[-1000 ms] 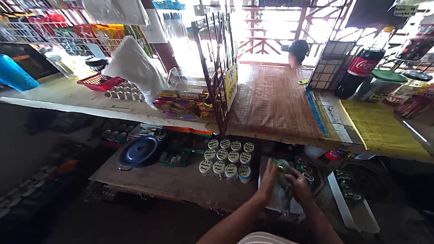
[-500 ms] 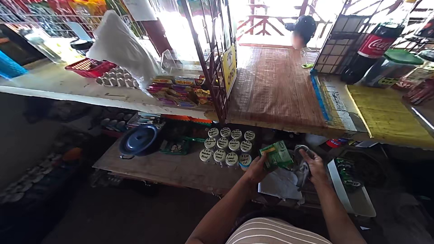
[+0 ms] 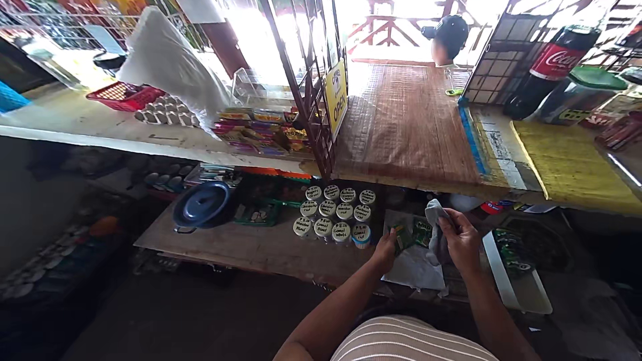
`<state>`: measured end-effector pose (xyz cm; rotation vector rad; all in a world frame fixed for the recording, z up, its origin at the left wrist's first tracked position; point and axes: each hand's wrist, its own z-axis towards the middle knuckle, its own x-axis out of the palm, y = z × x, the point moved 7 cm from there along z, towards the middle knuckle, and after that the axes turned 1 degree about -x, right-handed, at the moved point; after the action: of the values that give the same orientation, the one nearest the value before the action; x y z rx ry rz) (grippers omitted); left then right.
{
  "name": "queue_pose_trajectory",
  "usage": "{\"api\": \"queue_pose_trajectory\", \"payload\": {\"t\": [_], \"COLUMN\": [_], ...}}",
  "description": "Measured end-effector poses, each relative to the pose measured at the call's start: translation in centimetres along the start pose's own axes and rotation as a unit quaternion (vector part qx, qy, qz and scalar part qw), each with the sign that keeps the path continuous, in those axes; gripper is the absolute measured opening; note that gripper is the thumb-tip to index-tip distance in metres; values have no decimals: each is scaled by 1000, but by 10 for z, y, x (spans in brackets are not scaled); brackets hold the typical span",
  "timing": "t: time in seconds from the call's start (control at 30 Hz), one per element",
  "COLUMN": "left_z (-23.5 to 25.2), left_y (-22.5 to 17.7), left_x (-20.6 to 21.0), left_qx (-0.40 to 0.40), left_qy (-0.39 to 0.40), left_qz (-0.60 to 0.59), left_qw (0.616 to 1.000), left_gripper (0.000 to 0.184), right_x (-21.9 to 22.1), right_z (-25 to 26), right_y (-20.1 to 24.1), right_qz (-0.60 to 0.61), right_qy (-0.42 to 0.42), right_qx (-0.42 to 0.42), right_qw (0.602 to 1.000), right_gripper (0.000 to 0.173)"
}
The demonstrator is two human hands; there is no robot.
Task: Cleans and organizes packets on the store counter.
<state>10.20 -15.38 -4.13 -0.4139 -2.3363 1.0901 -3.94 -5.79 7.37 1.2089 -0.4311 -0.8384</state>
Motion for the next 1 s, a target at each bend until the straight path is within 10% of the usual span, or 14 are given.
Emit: {"api": "queue_pose_trajectory", "payload": {"t": [0.3, 0.6, 0.8, 0.9, 1.0], "left_z": [7, -13, -1, 6, 2], "left_y": [14, 10, 5, -17, -30], "left_x": [-10, 32, 11, -2, -2], "left_qx": [-83, -29, -13, 22, 21], "left_qy": [22, 205, 139, 90, 19], "left_qz": [-86, -185, -366, -337, -312], "left_qw": [993, 961, 920, 937, 950], "left_gripper": [45, 75, 96, 68, 30], "right_x": [-2, 66, 72, 46, 13], "right_z": [-10, -55, -66, -51, -28], "right_y": [-48, -55, -39, -30, -7], "right_qz": [93, -203, -221, -175, -144], "right_qy": [55, 174, 224, 275, 114], "right_qx": [168, -128, -198, -75, -139], "right_qw": [980, 955, 928, 942, 973], "right_gripper": [33, 39, 24, 26, 24]}}
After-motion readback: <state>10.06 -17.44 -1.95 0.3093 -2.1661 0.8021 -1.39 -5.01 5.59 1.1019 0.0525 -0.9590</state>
